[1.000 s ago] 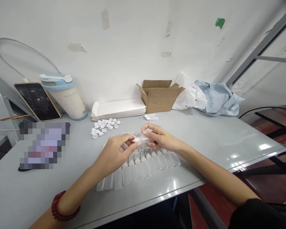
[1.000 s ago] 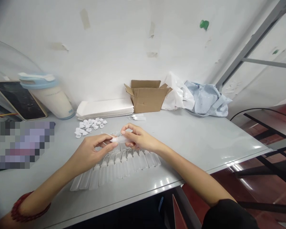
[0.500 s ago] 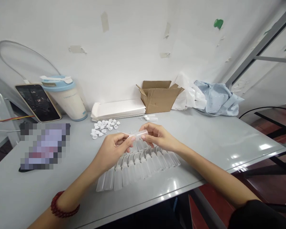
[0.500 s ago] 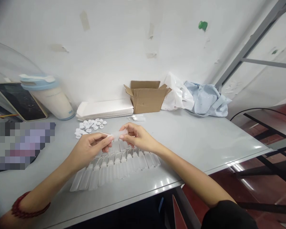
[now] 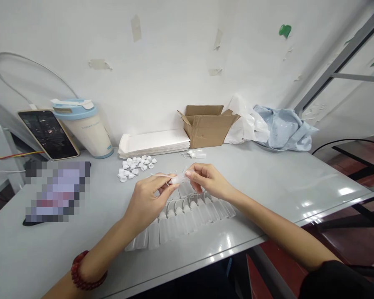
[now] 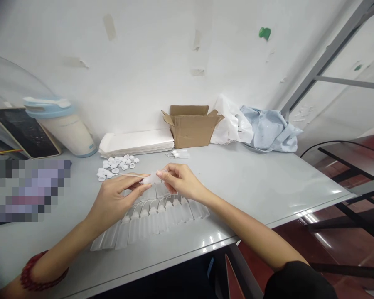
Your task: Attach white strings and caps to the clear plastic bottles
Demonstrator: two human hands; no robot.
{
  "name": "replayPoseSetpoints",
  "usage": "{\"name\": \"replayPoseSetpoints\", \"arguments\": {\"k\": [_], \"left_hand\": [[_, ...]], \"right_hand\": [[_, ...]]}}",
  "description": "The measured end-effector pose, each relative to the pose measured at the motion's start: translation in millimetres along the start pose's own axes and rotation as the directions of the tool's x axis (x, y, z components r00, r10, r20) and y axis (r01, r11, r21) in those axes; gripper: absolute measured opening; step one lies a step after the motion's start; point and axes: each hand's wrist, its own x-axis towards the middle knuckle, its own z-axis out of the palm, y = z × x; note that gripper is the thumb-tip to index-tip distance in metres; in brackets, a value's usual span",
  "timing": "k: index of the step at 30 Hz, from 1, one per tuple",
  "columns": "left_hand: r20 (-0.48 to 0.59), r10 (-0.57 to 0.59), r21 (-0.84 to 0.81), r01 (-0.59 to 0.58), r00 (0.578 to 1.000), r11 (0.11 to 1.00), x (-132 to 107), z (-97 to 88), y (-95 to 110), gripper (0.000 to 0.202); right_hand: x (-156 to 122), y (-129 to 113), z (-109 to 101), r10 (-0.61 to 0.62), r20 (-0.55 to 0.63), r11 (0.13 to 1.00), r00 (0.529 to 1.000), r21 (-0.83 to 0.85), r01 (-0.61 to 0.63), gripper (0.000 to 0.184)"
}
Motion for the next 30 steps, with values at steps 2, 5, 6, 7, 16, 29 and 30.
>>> {"name": "replayPoseSetpoints", "arguments": {"k": [2, 5, 6, 7, 16, 29, 30], "left_hand": [[0.09, -0.081, -0.038, 0.085, 0.993, 0.996, 2, -2.3, 3, 0.021], [0.247, -0.195, -0.107, 0.227, 0.949, 0.968, 5, -5.8, 8, 0.036], [0.271, -0.22, -0.124, 0.26, 0.937, 0.958, 5, -6.6, 9, 0.037], [0.28, -0.238, -0.137, 0.284, 0.93, 0.949, 5, -7.2, 11, 0.036], [0.421, -0.238, -0.339, 0.395, 0.876, 0.854, 7, -12.6, 5, 0.042], [0.179, 0.1, 0.015, -0.104, 0.979, 0.994, -1, -3.1, 5, 0.025], [0.144, 0.145, 0.034, -0.152, 0.979, 0.988, -2, -1.2, 5, 0.023]], "right_hand": [[0, -1, 0, -0.008, -0.01, 1.0, 1.0, 0.01, 0.008, 0.039], [-1, -1, -1, -0.017, -0.006, 1.0, 1.0, 0.025, 0.018, 0.037], [-1, -1, -1, -0.018, 0.001, 0.999, 1.0, 0.027, 0.018, 0.036], [-1, -1, -1, -0.022, 0.007, 0.999, 1.0, 0.026, 0.021, 0.035], [-3, 1, 0, -0.406, -0.08, 0.868, 0.91, -0.344, 0.357, 0.024], [-4, -1, 2, -0.258, -0.099, 0.941, 0.961, -0.251, 0.227, 0.033], [-4, -1, 2, -0.248, -0.103, 0.949, 0.963, -0.227, 0.22, 0.033]]}}
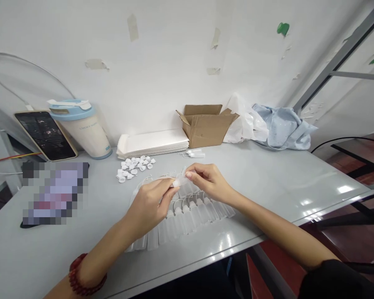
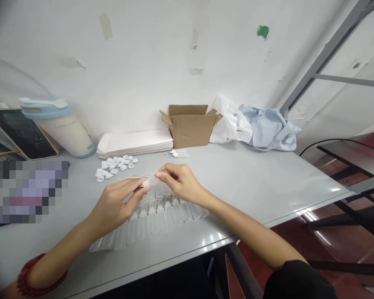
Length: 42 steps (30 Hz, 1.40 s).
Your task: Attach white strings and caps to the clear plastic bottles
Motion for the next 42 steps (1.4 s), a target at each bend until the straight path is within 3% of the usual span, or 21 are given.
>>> {"name": "replayPoseSetpoints", "arguments": {"k": [2, 4, 7, 10, 13, 16, 18, 21, 25, 28, 32, 36, 39, 42], "left_hand": [[-0.011, 0.003, -0.004, -0.003, 1.0, 1.0, 0, 1.0, 0, 0.02], [0.068, -0.101, -0.066, 0.106, 0.993, 0.992, 1, -1.9, 1, 0.025], [0.233, -0.274, -0.196, 0.321, 0.933, 0.926, 3, -9.3, 4, 0.035], [0.31, -0.33, -0.261, 0.414, 0.892, 0.872, 3, -13.8, 5, 0.038], [0.289, -0.289, -0.215, 0.356, 0.913, 0.909, 3, -12.3, 4, 0.035], [0.131, -0.127, -0.08, 0.138, 0.983, 0.987, 1, -6.2, 0, 0.036], [0.016, 0.022, 0.021, -0.022, 1.0, 1.0, -1, -1.3, -3, 0.034], [-0.073, 0.219, 0.155, -0.206, 0.973, 0.966, -4, 4.6, -8, 0.022], [-0.046, 0.377, 0.4, -0.328, 0.925, 0.856, -6, 8.1, -11, 0.013], [-0.047, 0.347, 0.396, -0.302, 0.937, 0.867, -4, 7.6, -10, 0.014], [-0.004, 0.079, 0.081, -0.079, 0.997, 0.994, -1, 2.7, -2, 0.021], [0.106, -0.107, -0.089, 0.117, 0.989, 0.989, 2, -2.3, 5, 0.034], [0.089, -0.112, -0.14, 0.124, 0.99, 0.982, 1, -2.1, 7, 0.034], [-0.026, -0.016, -0.107, 0.013, 1.0, 0.994, -1, 0.8, 8, 0.033]], "right_hand": [[0, -1, 0, 0.014, -0.001, 0.999, 1.0, 0.041, -0.014, 0.031], [0, 0, 0, 0.012, 0.002, 0.998, 1.0, 0.062, -0.012, 0.029], [1, 2, 0, -0.043, 0.007, 0.998, 0.999, 0.056, 0.042, 0.024], [2, 5, 0, -0.138, -0.001, 0.99, 0.99, 0.017, 0.138, 0.021], [1, 6, 1, -0.192, 0.0, 0.981, 0.981, -0.029, 0.191, 0.02], [0, 5, 1, -0.177, 0.003, 0.983, 0.984, -0.047, 0.177, 0.021], [0, 4, 2, -0.146, -0.003, 0.988, 0.989, -0.042, 0.146, 0.021], [-1, 2, 3, -0.073, -0.005, 0.997, 0.997, -0.013, 0.073, 0.024], [-1, 0, 4, 0.004, -0.019, 1.0, 1.0, -0.003, -0.004, 0.028], [0, 0, 4, 0.042, -0.051, 0.999, 0.998, 0.001, -0.042, 0.03], [1, -1, 3, 0.119, -0.016, 0.985, 0.993, 0.13, -0.116, 0.03], [1, -3, 1, 0.152, 0.032, 0.962, 0.988, 0.226, -0.155, 0.03], [1, -4, 1, 0.155, 0.056, 0.954, 0.986, 0.251, -0.165, 0.03], [0, -4, 0, 0.168, 0.078, 0.947, 0.983, 0.265, -0.183, 0.031]]}}
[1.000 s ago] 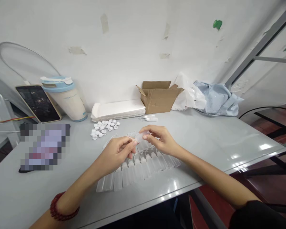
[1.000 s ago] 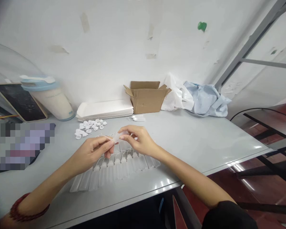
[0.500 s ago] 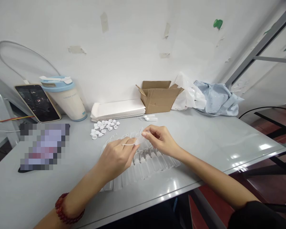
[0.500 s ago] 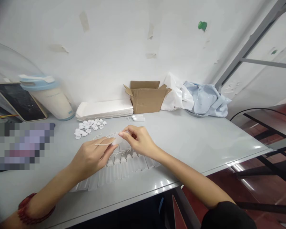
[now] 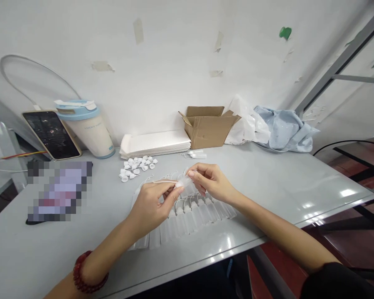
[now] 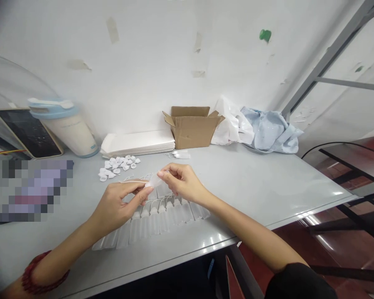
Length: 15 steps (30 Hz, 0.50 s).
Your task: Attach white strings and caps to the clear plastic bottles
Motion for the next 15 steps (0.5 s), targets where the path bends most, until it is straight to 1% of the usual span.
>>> {"name": "replayPoseSetpoints", "arguments": {"k": [3, 5, 9, 10, 12, 13, 15], "left_hand": [[-0.058, 0.123, 0.082, -0.118, 0.991, 0.99, -3, 3.9, 0, 0.03], [-0.083, 0.21, 0.165, -0.195, 0.974, 0.967, -4, 6.6, -2, 0.025], [-0.102, 0.403, 0.373, -0.34, 0.91, 0.863, -5, 10.8, -9, 0.014], [-0.105, 0.43, 0.411, -0.355, 0.897, 0.84, -5, 11.2, -11, 0.012], [-0.119, 0.436, 0.448, -0.344, 0.892, 0.825, -4, 10.7, -14, 0.006], [-0.137, 0.423, 0.453, -0.323, 0.896, 0.831, -4, 9.5, -16, 0.004], [-0.171, 0.354, 0.462, -0.243, 0.919, 0.853, -2, 5.2, -20, 0.007]], "right_hand": [[-1, 0, 0, 0.019, 0.011, 1.0, 1.0, 0.017, -0.019, 0.034], [-1, 0, 1, 0.038, 0.008, 0.998, 0.999, 0.043, -0.039, 0.036], [-1, -2, 2, 0.077, 0.016, 0.993, 0.997, 0.093, -0.078, 0.039], [0, -2, 1, 0.07, 0.024, 0.993, 0.997, 0.09, -0.072, 0.038], [2, -3, -2, 0.029, 0.039, 0.997, 0.999, 0.065, -0.031, 0.033], [3, -2, -5, 0.003, 0.042, 0.999, 0.999, 0.048, -0.005, 0.031], [9, 0, -14, -0.035, 0.02, 0.999, 0.999, 0.005, 0.035, 0.028]]}}
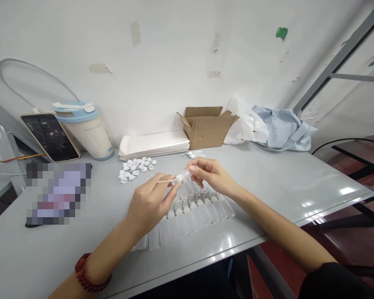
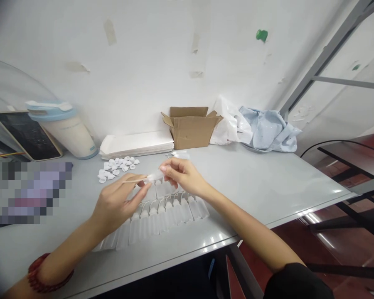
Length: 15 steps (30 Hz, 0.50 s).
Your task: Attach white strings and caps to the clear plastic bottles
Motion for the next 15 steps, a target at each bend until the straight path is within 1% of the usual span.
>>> {"name": "replayPoseSetpoints", "arguments": {"k": [2, 3, 6, 8, 10, 12, 13, 15], "left_hand": [[0.024, -0.121, 0.045, 0.12, 0.992, 0.992, 1, -3.3, -7, 0.011], [0.039, -0.19, 0.07, 0.187, 0.981, 0.98, 2, -5.2, -11, 0.013], [0.072, -0.351, 0.097, 0.344, 0.934, 0.934, 3, -10.4, -20, 0.017], [0.08, -0.413, 0.091, 0.406, 0.907, 0.909, 4, -12.7, -24, 0.019], [0.095, -0.457, 0.097, 0.449, 0.884, 0.888, 6, -14.4, -25, 0.02], [0.132, -0.504, 0.127, 0.49, 0.854, 0.863, 8, -16.8, -25, 0.022], [0.159, -0.532, 0.154, 0.511, 0.832, 0.846, 10, -18.6, -26, 0.023], [0.212, -0.598, 0.235, 0.554, 0.773, 0.799, 13, -23.8, -30, 0.027]], "right_hand": [[7, 6, -13, -0.023, -0.074, 0.996, 0.997, -0.083, 0.016, 0.028], [10, 10, -19, -0.033, -0.122, 0.987, 0.992, -0.162, 0.013, 0.027], [20, 26, -37, -0.113, -0.273, 0.908, 0.955, -0.419, -0.012, 0.022], [25, 37, -43, -0.13, -0.288, 0.855, 0.949, -0.517, -0.04, 0.017], [29, 46, -46, -0.109, -0.274, 0.795, 0.955, -0.602, -0.082, 0.014], [31, 53, -47, -0.084, -0.266, 0.749, 0.96, -0.652, -0.115, 0.014], [32, 56, -47, -0.079, -0.264, 0.726, 0.961, -0.676, -0.126, 0.014], [33, 61, -49, -0.081, -0.259, 0.673, 0.963, -0.726, -0.139, 0.015]]}}
